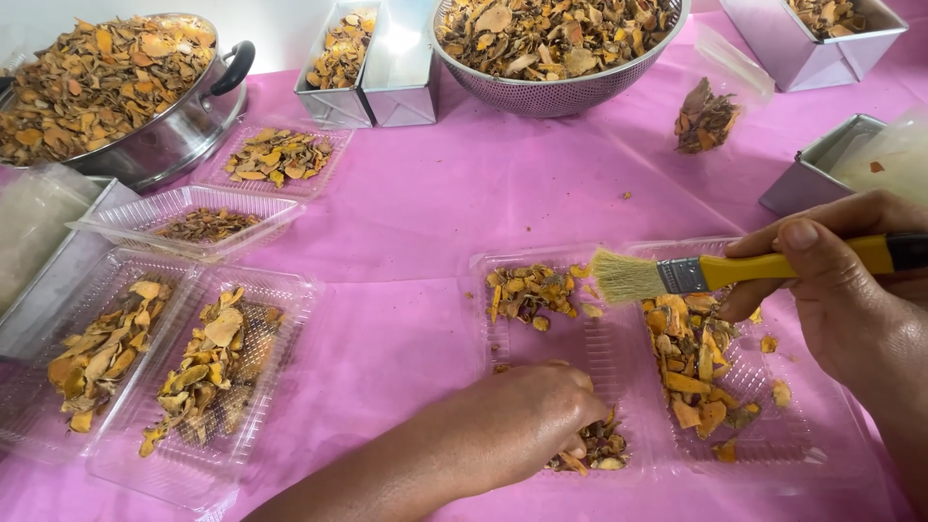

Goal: Sorting and packing dried tea leaves into plastic containers and bags using hands and a brush.

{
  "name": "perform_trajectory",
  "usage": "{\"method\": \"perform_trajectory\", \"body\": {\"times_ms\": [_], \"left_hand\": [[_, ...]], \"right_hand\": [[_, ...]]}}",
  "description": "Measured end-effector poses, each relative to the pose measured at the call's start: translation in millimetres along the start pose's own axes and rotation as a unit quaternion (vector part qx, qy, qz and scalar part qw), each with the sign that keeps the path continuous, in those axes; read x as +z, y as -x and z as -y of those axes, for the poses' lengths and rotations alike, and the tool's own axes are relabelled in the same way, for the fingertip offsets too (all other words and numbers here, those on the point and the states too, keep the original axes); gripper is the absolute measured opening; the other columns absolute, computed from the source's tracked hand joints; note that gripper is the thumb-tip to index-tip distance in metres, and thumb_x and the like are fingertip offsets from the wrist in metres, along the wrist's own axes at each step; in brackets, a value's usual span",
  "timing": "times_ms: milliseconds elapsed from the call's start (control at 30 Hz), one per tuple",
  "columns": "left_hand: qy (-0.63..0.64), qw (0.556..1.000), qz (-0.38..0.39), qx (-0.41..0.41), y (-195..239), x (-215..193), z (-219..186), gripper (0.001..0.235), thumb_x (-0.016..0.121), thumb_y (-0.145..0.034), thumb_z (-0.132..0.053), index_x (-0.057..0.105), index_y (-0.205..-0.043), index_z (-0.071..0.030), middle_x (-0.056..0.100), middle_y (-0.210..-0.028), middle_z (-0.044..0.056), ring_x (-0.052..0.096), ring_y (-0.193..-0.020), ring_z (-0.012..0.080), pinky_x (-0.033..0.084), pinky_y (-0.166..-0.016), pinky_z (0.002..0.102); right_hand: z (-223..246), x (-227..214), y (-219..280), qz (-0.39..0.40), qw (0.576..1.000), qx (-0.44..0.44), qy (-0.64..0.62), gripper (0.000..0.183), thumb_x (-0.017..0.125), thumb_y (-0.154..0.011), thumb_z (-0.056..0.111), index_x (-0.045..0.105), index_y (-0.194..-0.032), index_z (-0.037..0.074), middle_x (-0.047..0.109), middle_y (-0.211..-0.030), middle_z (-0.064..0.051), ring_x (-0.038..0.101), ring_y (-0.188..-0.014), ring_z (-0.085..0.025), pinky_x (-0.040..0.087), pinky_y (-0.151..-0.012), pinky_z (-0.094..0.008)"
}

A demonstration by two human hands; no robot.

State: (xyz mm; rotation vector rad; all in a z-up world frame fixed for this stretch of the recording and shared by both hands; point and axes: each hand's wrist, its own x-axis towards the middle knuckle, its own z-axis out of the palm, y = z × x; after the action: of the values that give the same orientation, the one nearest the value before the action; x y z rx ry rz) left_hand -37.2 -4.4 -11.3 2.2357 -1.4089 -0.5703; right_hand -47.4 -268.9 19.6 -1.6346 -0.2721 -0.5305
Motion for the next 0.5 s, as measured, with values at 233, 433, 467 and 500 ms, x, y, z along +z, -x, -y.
{"method": "perform_trajectory", "body": {"times_ms": [233,433,467,500], "left_hand": [[-0.006,1.0,0.0,0.002,-3,6,8,0.021,0.056,-0.07,0.015,0.058,-0.073,-0.006,0.062,-0.079,0.009,0.064,-0.079,0.0292,0.047,-0.071,0.043],[-0.001,1.0,0.017,-0.011,0,-4,1,0.026,0.052,-0.067,0.018,0.055,-0.077,-0.005,0.058,-0.081,0.009,0.062,-0.079,0.03,0.045,-0.067,0.044],[-0.004,1.0,0.012,-0.016,1,-7,-1,0.021,0.054,-0.076,0.016,0.055,-0.078,-0.005,0.055,-0.079,0.008,0.059,-0.076,0.0281,0.043,-0.065,0.044],[-0.006,1.0,0.007,-0.021,2,-9,-3,0.02,0.057,-0.084,0.013,0.056,-0.078,-0.005,0.052,-0.077,0.007,0.056,-0.072,0.0263,0.041,-0.062,0.043]], "right_hand": [[4,3,2,-0.01,1.0,0.009,-0.005,0.029,0.056,-0.108,0.024,0.052,-0.101,-0.003,0.07,-0.1,-0.023,0.07,-0.055,-0.033,0.061,-0.059,-0.033],[27,14,2,-0.015,0.997,0.026,0.077,0.032,0.055,-0.106,0.022,0.062,-0.095,-0.007,0.07,-0.082,-0.024,0.071,-0.058,-0.028,0.055,-0.068,-0.029],[28,14,2,-0.016,0.996,0.025,0.088,0.033,0.055,-0.106,0.023,0.062,-0.095,-0.006,0.07,-0.081,-0.023,0.071,-0.058,-0.027,0.055,-0.068,-0.029],[29,15,2,-0.016,0.995,0.024,0.099,0.033,0.055,-0.106,0.025,0.061,-0.094,-0.006,0.07,-0.081,-0.022,0.071,-0.057,-0.026,0.055,-0.069,-0.029]]}}
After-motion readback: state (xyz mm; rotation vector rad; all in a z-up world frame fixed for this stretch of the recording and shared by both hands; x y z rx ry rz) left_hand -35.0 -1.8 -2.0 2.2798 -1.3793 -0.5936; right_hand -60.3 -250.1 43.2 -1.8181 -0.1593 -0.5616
